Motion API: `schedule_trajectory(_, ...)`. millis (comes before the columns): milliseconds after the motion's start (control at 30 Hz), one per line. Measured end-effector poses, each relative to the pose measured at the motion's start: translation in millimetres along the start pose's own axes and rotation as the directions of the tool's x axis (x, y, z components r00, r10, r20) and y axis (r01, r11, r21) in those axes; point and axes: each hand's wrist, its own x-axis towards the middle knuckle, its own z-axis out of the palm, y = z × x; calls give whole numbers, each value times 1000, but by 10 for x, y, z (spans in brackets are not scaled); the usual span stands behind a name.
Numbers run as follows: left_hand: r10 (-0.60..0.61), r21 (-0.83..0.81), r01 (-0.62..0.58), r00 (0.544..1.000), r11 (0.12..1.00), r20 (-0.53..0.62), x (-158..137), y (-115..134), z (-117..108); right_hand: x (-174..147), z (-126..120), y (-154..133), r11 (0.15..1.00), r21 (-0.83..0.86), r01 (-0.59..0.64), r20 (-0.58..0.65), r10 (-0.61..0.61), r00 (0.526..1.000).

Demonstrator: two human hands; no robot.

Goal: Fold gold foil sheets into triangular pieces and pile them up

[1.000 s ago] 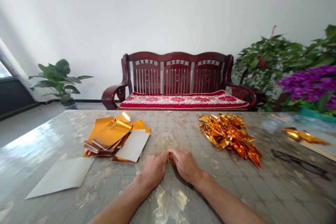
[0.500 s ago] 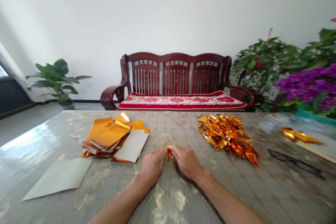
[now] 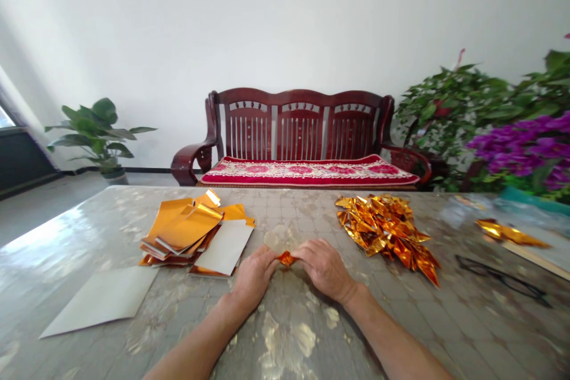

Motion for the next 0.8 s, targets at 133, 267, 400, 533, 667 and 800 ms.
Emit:
schedule_trajectory(133,47,-36,-49,997,998,-62,-7,-32,-9,-23,21,26,999,-36,18,-21,-18,1000)
schedule_trajectory(267,199,-59,-203,978,977,-62,-14,-25,-52,-33,54,47,999,-44,28,-30,-29,999)
schedule_trajectory(400,230,-65,-231,973,971,-21,-12,-9,-60,-30,82,55,999,-8,39,-29,-40,999)
schedule_trajectory(533,174,-96,-175,985,980,-13,4,-43,-26,-24,67,47,999,3,43,-17,-43,999)
schedule_trajectory(667,131,-126,-133,991,983,-21,13,-74,-4,-30,16,46,998,13,64,22,-64,998)
schedule_trajectory(800,116,-162,-119,993,980,-30,14,-96,13,-38,-10,66,998,12,66,42,-67,997)
